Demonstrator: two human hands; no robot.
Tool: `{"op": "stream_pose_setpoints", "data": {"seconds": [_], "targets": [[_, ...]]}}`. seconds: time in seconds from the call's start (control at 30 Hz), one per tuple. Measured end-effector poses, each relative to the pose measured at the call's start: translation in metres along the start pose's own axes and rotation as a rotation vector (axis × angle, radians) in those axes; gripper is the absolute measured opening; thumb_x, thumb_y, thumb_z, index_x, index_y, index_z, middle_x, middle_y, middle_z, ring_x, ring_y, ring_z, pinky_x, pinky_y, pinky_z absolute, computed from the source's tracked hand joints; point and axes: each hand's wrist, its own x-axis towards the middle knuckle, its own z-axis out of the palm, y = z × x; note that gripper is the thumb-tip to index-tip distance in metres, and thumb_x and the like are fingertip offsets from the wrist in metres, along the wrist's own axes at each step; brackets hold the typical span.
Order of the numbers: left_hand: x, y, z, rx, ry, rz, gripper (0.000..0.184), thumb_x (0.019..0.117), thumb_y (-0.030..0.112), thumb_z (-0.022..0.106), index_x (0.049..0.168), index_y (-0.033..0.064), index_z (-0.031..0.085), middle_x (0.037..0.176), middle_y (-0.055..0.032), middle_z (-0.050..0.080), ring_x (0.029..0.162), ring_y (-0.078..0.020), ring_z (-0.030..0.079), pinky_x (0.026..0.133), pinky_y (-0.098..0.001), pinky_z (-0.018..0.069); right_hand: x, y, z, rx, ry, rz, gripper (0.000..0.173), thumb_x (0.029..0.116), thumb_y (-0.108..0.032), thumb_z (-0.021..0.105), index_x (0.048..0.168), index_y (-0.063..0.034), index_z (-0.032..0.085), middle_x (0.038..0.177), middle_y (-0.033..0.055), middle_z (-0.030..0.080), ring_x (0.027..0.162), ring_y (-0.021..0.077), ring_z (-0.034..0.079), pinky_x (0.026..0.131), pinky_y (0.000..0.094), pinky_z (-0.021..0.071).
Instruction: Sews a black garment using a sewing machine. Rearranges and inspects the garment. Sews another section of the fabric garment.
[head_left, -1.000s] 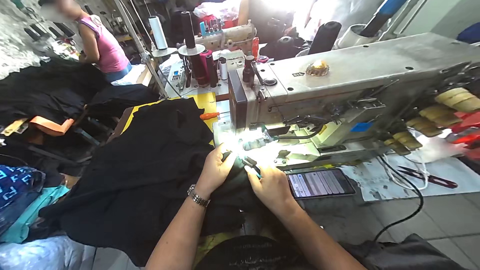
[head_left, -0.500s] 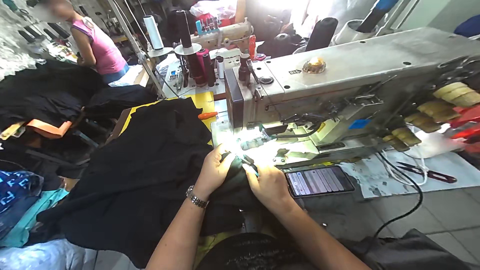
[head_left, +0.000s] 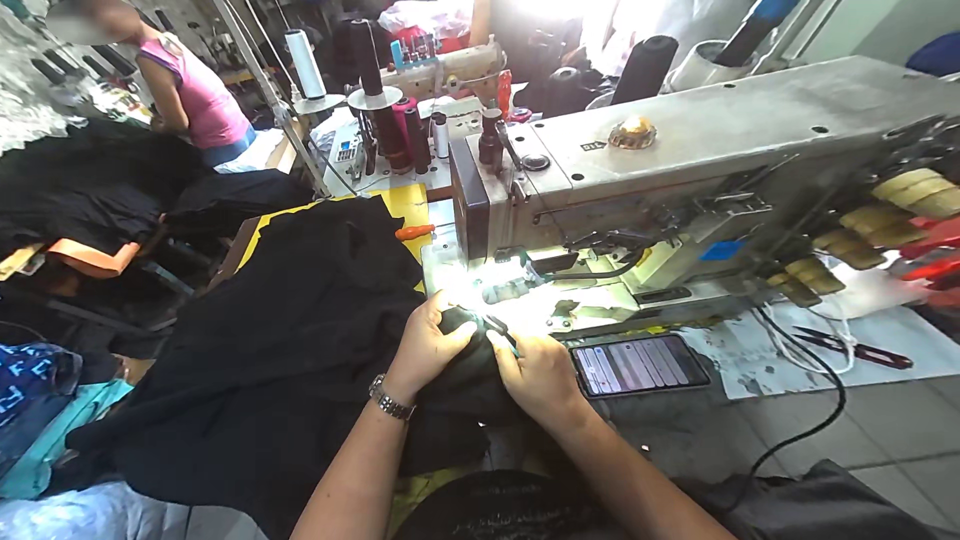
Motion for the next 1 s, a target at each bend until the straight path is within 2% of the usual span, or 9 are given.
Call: {"op": "stream_pose_setpoints", "data": {"seconds": [0.27,0.53,0.63,0.67,0.73,0.77,0.8,0.87,1.0], "targets": [[-0.001,-0.001,0.000,0.030,0.002,-0.002,0.018,0.0879,0.009,0.070,0.105,0.0044,0.070,0.104,-0.0026,0.072,0.102,-0.0090,0.068,0.093,-0.0291,0.0565,-0.002,-0.001,0.001,-0.066,-0.034,-0.020,0.031,0.0985,-0.025,0.054,0.110,-0.0089,0.077,0.089,0.0078,0.075,0.074,0.0226,0.074,0.061,0.0402,0.0593],[0.000,0.000,-0.001,0.009,-0.009,0.018,0.017,0.0882,0.008,0.071,0.104,0.0027,0.069,0.104,-0.0038,0.072,0.101,-0.0099,0.068,0.093,-0.0290,0.0565,-0.006,0.000,0.009,0.007,0.048,-0.011,0.031,0.0997,-0.025,0.055,0.111,-0.0028,0.073,0.087,0.0106,0.072,0.063,0.0196,0.067,0.057,0.0347,0.0567],[0.000,0.001,0.000,0.001,-0.006,0.006,0.016,0.0883,0.009,0.072,0.103,0.0032,0.069,0.102,-0.0033,0.072,0.100,-0.0098,0.068,0.092,-0.0287,0.0568,-0.009,0.001,0.015,0.042,0.097,-0.007,0.029,0.0997,-0.024,0.056,0.106,0.0009,0.070,0.084,0.0115,0.069,0.061,0.0177,0.064,0.057,0.0316,0.0558],[0.000,0.001,0.000,-0.005,-0.005,0.005,0.016,0.0883,0.009,0.072,0.103,0.0029,0.069,0.102,-0.0036,0.072,0.100,-0.0100,0.068,0.092,-0.0289,0.0569,-0.010,0.002,0.016,0.059,0.104,0.000,0.030,0.1000,-0.024,0.056,0.108,0.0017,0.069,0.087,0.0120,0.070,0.064,0.0173,0.066,0.059,0.0308,0.0567],[0.000,0.001,0.001,-0.006,0.000,0.010,0.016,0.0876,0.008,0.072,0.103,0.0030,0.069,0.102,-0.0036,0.072,0.099,-0.0098,0.069,0.091,-0.0285,0.0570,-0.010,0.002,0.018,0.107,0.121,0.022,0.030,0.1017,-0.022,0.056,0.115,0.0023,0.068,0.097,0.0122,0.073,0.079,0.0157,0.072,0.071,0.0286,0.0600],[0.000,0.001,0.001,-0.002,0.006,0.010,0.016,0.0868,0.007,0.071,0.102,0.0031,0.069,0.102,-0.0035,0.072,0.099,-0.0096,0.068,0.092,-0.0282,0.0569,-0.009,0.002,0.018,0.122,0.136,0.036,0.028,0.1030,-0.020,0.054,0.115,0.0024,0.067,0.099,0.0115,0.074,0.087,0.0141,0.073,0.078,0.0270,0.0606],[0.000,0.000,0.000,0.000,0.009,0.009,0.017,0.0863,0.007,0.071,0.102,0.0031,0.069,0.102,-0.0035,0.072,0.100,-0.0096,0.068,0.092,-0.0282,0.0568,-0.005,0.002,0.017,0.124,0.150,0.045,0.027,0.1039,-0.018,0.053,0.114,0.0028,0.067,0.098,0.0115,0.075,0.089,0.0142,0.074,0.079,0.0272,0.0607],[-0.001,0.000,0.000,0.008,0.010,0.007,0.017,0.0865,0.007,0.071,0.103,0.0032,0.069,0.102,-0.0032,0.072,0.100,-0.0091,0.068,0.092,-0.0279,0.0566,-0.002,0.002,0.014,0.091,0.140,0.029,0.028,0.1023,-0.018,0.053,0.111,0.0017,0.070,0.094,0.0123,0.075,0.083,0.0175,0.074,0.072,0.0305,0.0606],[0.000,-0.001,0.000,0.013,0.012,0.011,0.018,0.0867,0.009,0.072,0.104,0.0037,0.069,0.102,-0.0028,0.072,0.099,-0.0090,0.068,0.092,-0.0277,0.0566,-0.007,0.000,0.011,0.065,0.071,-0.030,0.030,0.1010,-0.023,0.055,0.114,-0.0006,0.070,0.096,0.0123,0.073,0.075,0.0192,0.072,0.064,0.0332,0.0598]]}}
